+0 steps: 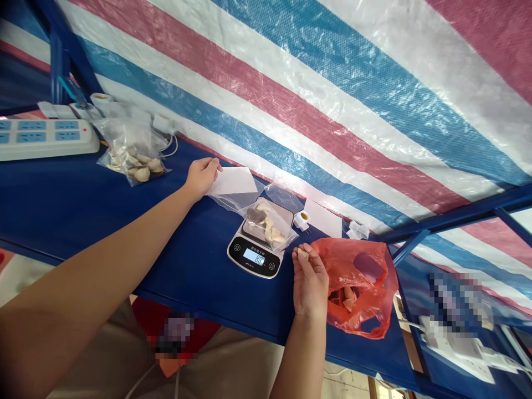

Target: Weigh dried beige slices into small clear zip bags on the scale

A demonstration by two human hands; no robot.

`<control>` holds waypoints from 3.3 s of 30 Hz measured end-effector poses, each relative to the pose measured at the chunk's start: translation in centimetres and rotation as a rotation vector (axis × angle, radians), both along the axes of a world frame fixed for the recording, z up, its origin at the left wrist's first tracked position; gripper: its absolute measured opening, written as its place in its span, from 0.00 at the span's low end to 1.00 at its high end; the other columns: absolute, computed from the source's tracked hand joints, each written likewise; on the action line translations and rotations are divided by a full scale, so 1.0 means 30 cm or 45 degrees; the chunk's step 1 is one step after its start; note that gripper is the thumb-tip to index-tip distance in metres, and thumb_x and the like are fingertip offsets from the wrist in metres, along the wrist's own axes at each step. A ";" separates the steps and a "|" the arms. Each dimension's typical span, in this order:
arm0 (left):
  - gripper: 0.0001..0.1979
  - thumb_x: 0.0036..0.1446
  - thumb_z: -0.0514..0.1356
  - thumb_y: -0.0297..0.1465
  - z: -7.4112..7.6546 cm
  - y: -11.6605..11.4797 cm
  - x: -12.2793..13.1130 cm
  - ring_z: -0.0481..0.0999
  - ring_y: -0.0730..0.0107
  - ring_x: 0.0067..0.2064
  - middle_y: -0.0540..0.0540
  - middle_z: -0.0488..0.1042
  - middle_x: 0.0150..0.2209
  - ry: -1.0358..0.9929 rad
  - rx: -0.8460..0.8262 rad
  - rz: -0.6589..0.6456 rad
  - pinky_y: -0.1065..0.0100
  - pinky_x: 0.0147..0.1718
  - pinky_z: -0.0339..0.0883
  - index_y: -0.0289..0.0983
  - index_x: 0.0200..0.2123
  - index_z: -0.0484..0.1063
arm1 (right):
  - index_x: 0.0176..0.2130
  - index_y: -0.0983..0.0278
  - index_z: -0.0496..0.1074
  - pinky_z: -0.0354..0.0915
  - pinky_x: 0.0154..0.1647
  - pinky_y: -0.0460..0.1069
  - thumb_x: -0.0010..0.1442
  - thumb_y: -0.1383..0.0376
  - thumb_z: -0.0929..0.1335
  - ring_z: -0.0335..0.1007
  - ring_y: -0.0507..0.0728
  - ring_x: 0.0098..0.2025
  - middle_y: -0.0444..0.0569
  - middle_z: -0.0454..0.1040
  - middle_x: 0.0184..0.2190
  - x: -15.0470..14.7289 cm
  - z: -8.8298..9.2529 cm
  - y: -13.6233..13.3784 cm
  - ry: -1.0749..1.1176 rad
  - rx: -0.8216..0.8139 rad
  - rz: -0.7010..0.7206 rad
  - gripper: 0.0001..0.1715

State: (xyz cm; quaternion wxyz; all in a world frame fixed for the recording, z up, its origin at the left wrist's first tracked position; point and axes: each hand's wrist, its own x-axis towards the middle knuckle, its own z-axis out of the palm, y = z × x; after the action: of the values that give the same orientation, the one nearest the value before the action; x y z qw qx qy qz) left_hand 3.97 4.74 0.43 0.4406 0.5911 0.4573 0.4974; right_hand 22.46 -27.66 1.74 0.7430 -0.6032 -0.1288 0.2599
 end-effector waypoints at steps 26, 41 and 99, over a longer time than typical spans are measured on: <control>0.18 0.63 0.55 0.41 -0.015 0.013 -0.001 0.62 0.69 0.23 0.51 0.62 0.17 0.018 0.045 -0.001 0.65 0.27 0.54 0.39 0.25 0.73 | 0.42 0.63 0.80 0.72 0.37 0.45 0.46 0.56 0.83 0.80 0.54 0.41 0.48 0.83 0.41 -0.036 0.015 0.009 -0.198 -0.093 -0.071 0.25; 0.17 0.63 0.54 0.39 0.002 0.001 -0.004 0.63 0.69 0.23 0.51 0.63 0.17 0.051 0.023 -0.006 0.64 0.28 0.55 0.38 0.25 0.73 | 0.34 0.64 0.80 0.75 0.43 0.52 0.47 0.57 0.81 0.78 0.56 0.36 0.48 0.82 0.33 -0.075 0.016 0.054 -0.539 -0.220 -0.051 0.18; 0.18 0.62 0.54 0.42 0.012 0.006 -0.009 0.67 0.65 0.29 0.49 0.66 0.20 0.030 0.009 0.003 0.64 0.31 0.57 0.39 0.25 0.75 | 0.46 0.59 0.84 0.75 0.43 0.53 0.66 0.54 0.70 0.82 0.59 0.38 0.49 0.85 0.42 -0.063 0.515 0.145 -1.829 -0.501 0.360 0.16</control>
State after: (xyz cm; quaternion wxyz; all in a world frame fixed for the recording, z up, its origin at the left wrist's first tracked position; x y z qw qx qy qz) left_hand 3.69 4.92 0.79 0.4325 0.5979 0.4613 0.4926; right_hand 20.57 -23.30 17.19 0.3146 -0.7235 -0.6084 -0.0860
